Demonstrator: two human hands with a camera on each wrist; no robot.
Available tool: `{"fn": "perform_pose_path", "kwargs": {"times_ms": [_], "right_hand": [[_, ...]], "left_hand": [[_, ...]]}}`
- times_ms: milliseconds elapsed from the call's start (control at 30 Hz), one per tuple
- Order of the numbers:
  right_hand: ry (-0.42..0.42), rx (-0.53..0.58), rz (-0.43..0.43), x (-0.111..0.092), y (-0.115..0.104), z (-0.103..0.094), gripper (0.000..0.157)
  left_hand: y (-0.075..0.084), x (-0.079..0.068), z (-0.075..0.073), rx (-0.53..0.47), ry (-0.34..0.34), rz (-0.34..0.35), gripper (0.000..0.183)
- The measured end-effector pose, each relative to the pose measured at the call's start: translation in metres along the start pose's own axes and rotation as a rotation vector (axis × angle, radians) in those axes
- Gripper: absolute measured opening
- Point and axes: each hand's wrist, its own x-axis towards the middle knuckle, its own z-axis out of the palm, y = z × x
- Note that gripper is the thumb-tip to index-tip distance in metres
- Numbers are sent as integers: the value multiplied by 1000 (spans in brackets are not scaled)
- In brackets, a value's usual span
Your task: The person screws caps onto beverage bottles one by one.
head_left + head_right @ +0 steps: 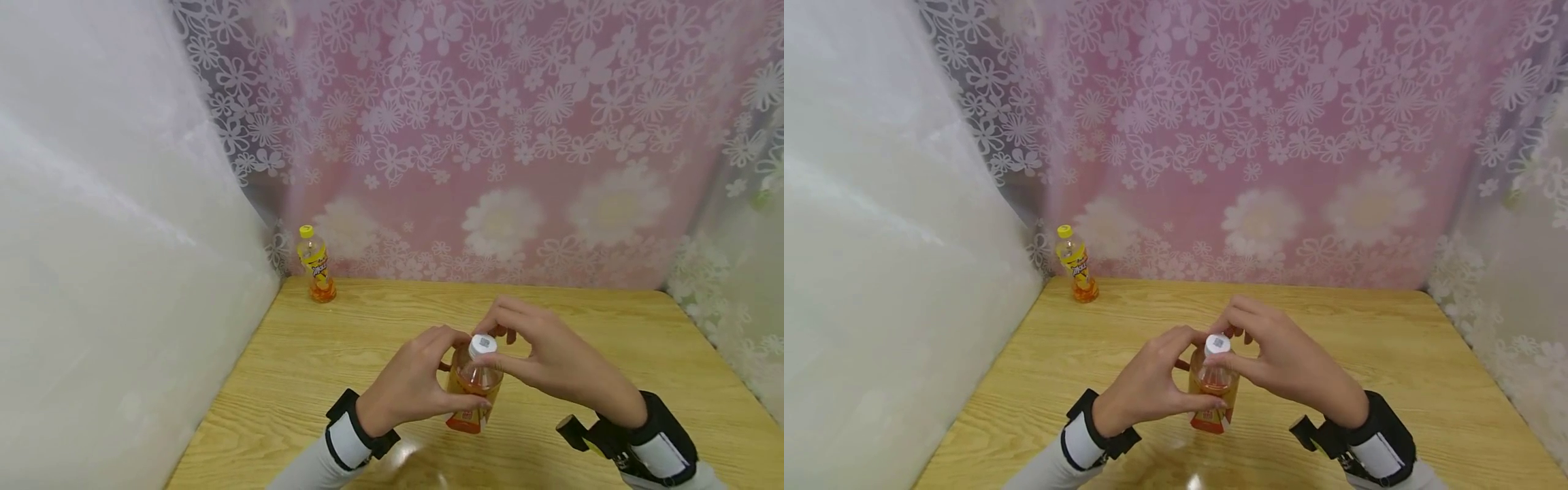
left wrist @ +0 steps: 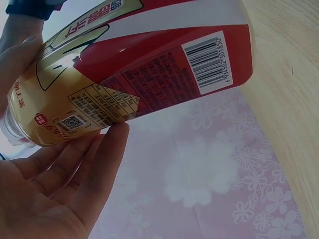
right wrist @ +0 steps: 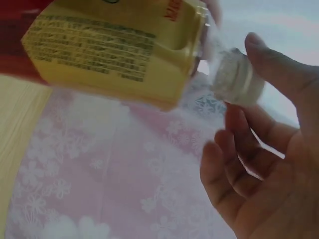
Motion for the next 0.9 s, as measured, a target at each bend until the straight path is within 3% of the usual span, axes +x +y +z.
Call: {"fn": "perform_pose_path", "kwargs": {"times_ms": [167,267,467,667,900], "right_hand": [[68,-151,112,0,-6,14,35],[34,-126,134,-1,-6,12,34],[-63,67,22,-5,-1,-9,52],[-129,91,-40,-2,2,-13,51],[-56,90,-39,3,4,-8,40]], "left_hand": [[-1,-2,1,9,-3,-3,64],[-2,-3,1,-15,-9,-18,64],[-3,-5,-2,-28,-18,-36,68],[-3,-6,-3,-35,-26,-41,69],[-5,-5,-4,-8,-22,-25,69]]}}
